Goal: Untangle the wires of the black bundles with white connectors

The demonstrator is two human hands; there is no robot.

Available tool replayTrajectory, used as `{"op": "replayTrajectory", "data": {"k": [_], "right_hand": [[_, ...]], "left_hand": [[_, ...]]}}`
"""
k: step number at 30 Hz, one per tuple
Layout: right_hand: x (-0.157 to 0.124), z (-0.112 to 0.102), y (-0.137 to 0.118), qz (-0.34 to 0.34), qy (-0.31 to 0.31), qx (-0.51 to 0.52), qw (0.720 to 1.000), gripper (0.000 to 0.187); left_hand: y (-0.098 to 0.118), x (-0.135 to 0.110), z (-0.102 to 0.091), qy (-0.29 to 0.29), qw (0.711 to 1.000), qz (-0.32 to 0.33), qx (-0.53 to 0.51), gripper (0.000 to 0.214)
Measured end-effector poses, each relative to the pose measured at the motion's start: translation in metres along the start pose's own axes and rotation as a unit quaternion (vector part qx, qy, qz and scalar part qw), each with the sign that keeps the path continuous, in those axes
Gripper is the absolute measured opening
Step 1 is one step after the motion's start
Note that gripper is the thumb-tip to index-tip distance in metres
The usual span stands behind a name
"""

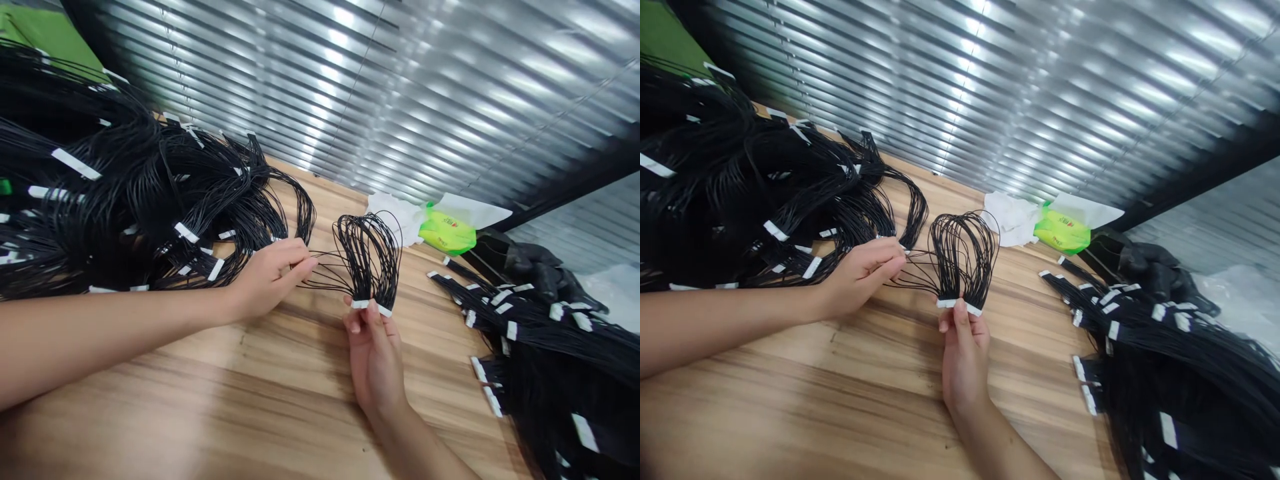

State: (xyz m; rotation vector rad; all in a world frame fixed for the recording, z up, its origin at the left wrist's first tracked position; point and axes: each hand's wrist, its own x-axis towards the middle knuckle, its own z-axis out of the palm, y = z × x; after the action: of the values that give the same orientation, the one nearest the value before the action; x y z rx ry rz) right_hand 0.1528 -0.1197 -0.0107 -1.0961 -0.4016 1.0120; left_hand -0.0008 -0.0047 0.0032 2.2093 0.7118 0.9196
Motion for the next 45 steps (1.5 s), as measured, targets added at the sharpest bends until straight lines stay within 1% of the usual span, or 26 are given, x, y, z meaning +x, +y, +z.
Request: {"op": "replayTrajectory", "data": {"k": [1, 5, 8, 10, 11, 12, 13, 15, 17, 18, 20, 21, 23, 24, 26, 28, 32, 35, 38, 42, 45], "right_hand": [[0.0, 0.0, 0.0, 0.004, -0.001, 0.009, 1.0, 0.027], [-0.003, 0.0, 0.001, 0.015, -0.007, 0.025, 1.0, 0.027], [-0.003, -0.001, 0.002, 0.02, -0.011, 0.029, 0.999, 0.028], [-0.002, -0.001, 0.003, 0.02, -0.01, 0.03, 0.999, 0.028], [-0.002, -0.002, 0.003, 0.019, -0.009, 0.031, 0.999, 0.028], [-0.001, -0.002, 0.003, 0.016, -0.007, 0.031, 0.999, 0.028], [-0.001, -0.001, 0.003, 0.013, -0.006, 0.03, 0.999, 0.028], [0.0, -0.001, 0.003, 0.006, -0.005, 0.024, 1.0, 0.029], [-0.001, 0.0, 0.002, 0.001, -0.007, 0.017, 1.0, 0.03], [-0.001, 0.001, 0.002, 0.0, -0.009, 0.015, 1.0, 0.03], [-0.003, 0.001, 0.002, -0.002, -0.014, 0.01, 1.0, 0.032], [-0.004, 0.001, 0.003, -0.005, -0.019, 0.006, 1.0, 0.031], [-0.005, 0.0, 0.004, -0.016, -0.031, -0.002, 0.999, 0.03], [-0.006, 0.0, 0.005, -0.022, -0.039, -0.007, 0.999, 0.029], [-0.007, -0.002, 0.007, -0.03, -0.055, -0.016, 0.998, 0.028], [-0.007, -0.004, 0.009, -0.03, -0.07, -0.022, 0.997, 0.028], [-0.009, -0.006, 0.011, -0.012, -0.1, -0.032, 0.994, 0.024], [-0.01, -0.005, 0.011, -0.002, -0.127, -0.028, 0.991, 0.02], [-0.011, -0.006, 0.011, -0.001, -0.146, -0.022, 0.989, 0.018], [-0.011, -0.008, 0.012, -0.001, -0.145, -0.029, 0.989, 0.017], [-0.011, -0.008, 0.012, -0.001, -0.146, -0.028, 0.989, 0.017]], "left_hand": [[0.0, 0.001, 0.0, 0.009, 1.0, -0.004, -0.002, 0.038], [0.0, 0.002, -0.001, 0.064, 0.998, 0.012, -0.017, 0.026], [0.0, -0.003, -0.001, 0.135, 0.984, 0.064, -0.101, 0.033], [-0.001, -0.007, -0.001, 0.162, 0.969, 0.106, -0.156, 0.041], [0.0, -0.009, 0.0, 0.157, 0.966, 0.115, -0.171, 0.044], [0.0, -0.01, 0.0, 0.142, 0.969, 0.106, -0.174, 0.046], [0.0, -0.01, 0.0, 0.12, 0.975, 0.078, -0.169, 0.046], [0.0, -0.008, 0.001, 0.076, 0.986, -0.014, -0.147, 0.044], [0.0, -0.003, 0.002, 0.044, 0.986, -0.101, -0.126, 0.037], [-0.001, -0.001, 0.002, 0.03, 0.984, -0.131, -0.119, 0.032], [-0.003, 0.002, 0.003, -0.001, 0.983, -0.156, -0.099, 0.027], [-0.004, 0.002, 0.004, -0.02, 0.984, -0.156, -0.081, 0.027], [-0.005, 0.002, 0.005, -0.055, 0.989, -0.134, -0.036, 0.029], [-0.006, 0.001, 0.005, -0.067, 0.991, -0.118, -0.017, 0.028], [-0.006, -0.001, 0.006, -0.072, 0.993, -0.092, 0.006, 0.025], [-0.007, -0.002, 0.005, -0.048, 0.996, -0.07, 0.009, 0.022], [-0.009, 0.0, 0.004, 0.031, 0.999, -0.005, -0.015, 0.021], [-0.009, 0.0, 0.004, 0.057, 0.997, 0.036, -0.029, 0.018], [-0.009, -0.002, 0.005, 0.048, 0.997, 0.039, -0.037, 0.018], [-0.008, -0.004, 0.005, 0.019, 0.999, 0.016, -0.032, 0.022], [-0.008, -0.004, 0.006, 0.008, 1.0, -0.005, -0.03, 0.025]]}}
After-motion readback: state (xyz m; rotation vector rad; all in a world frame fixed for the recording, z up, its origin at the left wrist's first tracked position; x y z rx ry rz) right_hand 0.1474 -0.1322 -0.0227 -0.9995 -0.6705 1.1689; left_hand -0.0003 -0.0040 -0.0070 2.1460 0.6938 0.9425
